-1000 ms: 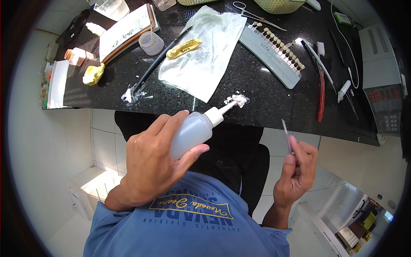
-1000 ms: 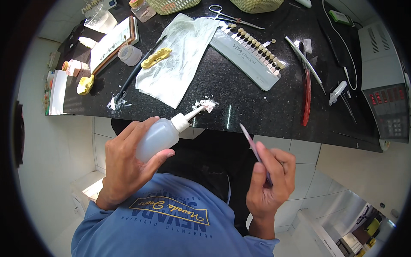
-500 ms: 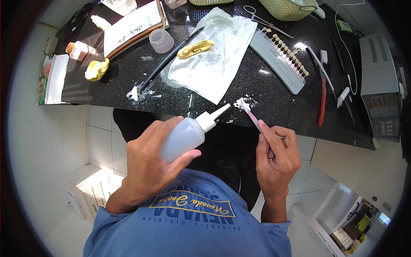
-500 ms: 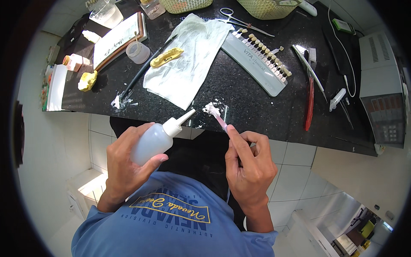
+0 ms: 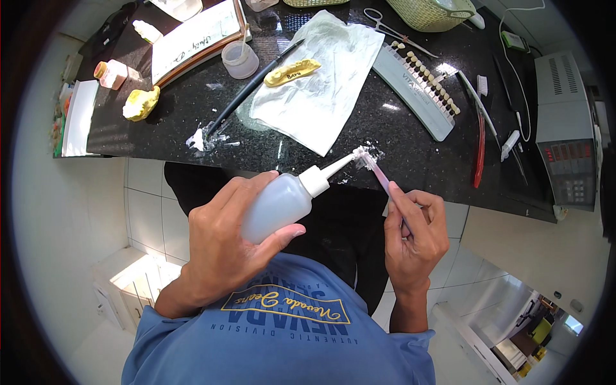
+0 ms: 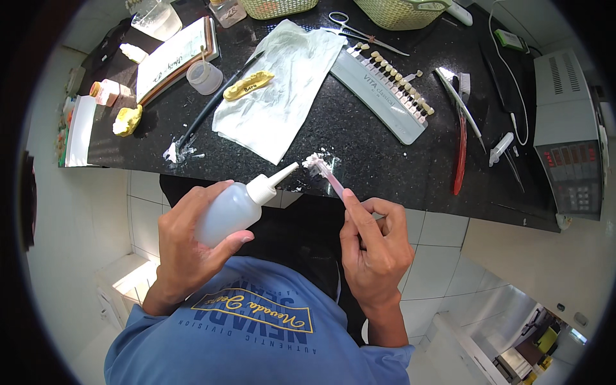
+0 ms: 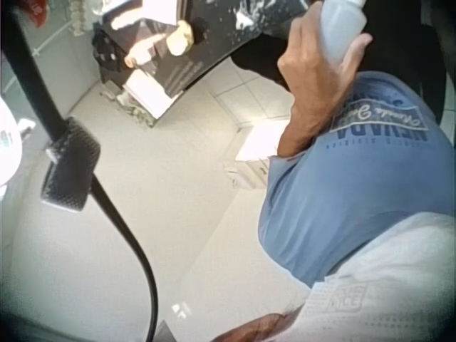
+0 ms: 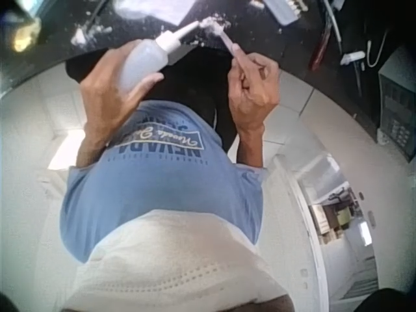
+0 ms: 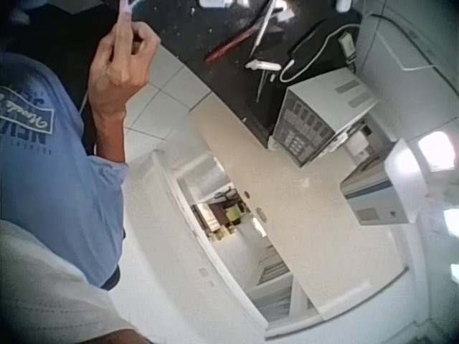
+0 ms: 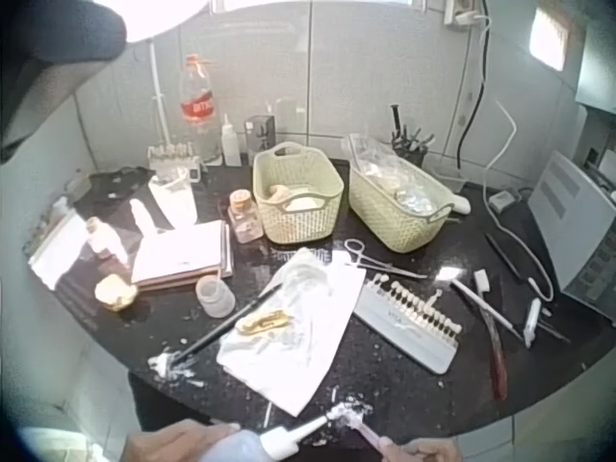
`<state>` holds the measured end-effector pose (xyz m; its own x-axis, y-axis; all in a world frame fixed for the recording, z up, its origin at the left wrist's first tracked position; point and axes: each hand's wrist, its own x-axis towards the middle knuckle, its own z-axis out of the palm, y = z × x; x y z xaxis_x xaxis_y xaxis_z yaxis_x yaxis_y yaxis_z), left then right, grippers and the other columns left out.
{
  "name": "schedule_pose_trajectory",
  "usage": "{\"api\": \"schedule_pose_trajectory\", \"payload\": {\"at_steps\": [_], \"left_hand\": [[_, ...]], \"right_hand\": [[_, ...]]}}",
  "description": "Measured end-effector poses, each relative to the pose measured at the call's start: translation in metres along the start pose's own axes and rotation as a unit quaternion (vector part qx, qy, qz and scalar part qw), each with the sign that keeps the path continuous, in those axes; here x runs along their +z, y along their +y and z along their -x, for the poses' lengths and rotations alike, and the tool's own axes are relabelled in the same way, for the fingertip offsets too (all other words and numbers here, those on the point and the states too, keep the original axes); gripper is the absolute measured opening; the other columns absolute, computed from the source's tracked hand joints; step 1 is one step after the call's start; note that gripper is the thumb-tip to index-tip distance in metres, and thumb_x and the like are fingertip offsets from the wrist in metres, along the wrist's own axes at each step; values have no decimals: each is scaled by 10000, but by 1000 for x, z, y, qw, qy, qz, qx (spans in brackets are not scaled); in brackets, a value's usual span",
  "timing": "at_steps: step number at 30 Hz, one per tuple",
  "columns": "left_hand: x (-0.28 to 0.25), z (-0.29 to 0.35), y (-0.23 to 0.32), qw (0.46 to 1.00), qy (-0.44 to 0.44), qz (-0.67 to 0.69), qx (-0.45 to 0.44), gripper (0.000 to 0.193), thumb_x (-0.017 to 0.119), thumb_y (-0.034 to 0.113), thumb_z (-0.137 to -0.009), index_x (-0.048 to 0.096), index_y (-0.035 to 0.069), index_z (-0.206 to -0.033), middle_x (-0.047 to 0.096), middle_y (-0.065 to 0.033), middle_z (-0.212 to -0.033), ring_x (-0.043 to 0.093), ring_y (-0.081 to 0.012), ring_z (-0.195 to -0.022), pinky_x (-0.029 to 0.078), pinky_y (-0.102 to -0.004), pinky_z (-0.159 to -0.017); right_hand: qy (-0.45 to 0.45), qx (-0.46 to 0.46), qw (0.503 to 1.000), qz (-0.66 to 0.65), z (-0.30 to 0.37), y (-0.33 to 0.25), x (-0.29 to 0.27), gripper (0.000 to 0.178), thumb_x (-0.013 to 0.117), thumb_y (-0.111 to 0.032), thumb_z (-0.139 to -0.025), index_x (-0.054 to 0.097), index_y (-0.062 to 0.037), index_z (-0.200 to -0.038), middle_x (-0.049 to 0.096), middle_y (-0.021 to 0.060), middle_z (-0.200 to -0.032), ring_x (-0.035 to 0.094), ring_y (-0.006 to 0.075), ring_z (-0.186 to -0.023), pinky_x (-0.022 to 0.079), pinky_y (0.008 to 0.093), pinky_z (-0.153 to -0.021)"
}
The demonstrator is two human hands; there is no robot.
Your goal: Applying material to a dental model and cleaning a prosthetic component at a lab bench.
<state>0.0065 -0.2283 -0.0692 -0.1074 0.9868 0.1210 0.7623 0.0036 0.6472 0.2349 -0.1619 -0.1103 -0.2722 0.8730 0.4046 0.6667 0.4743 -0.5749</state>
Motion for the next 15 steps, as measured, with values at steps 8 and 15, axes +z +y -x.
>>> {"api": "schedule_pose_trajectory", "payload": {"at_steps": [8,15], "left_hand": [[1,1,-2,1000,0,6,-6,595,848,293,-679,611,-1,-1139,655,-138,-896,685,-286,-727,561,-353,-627],[0,1,-3,1000,4,15,-2,595,848,285,-679,611,-3,-1143,659,-148,-905,688,-291,-735,561,-353,-632]], "right_hand": [[-9,28,1000,0,2,-1,-7,362,676,90,-754,717,-58,-1082,595,60,-851,508,73,-527,392,232,-446],[2,22,999,-37,3,-12,5,280,633,73,-822,711,-19,-1074,601,72,-809,523,90,-625,394,240,-503]]}}
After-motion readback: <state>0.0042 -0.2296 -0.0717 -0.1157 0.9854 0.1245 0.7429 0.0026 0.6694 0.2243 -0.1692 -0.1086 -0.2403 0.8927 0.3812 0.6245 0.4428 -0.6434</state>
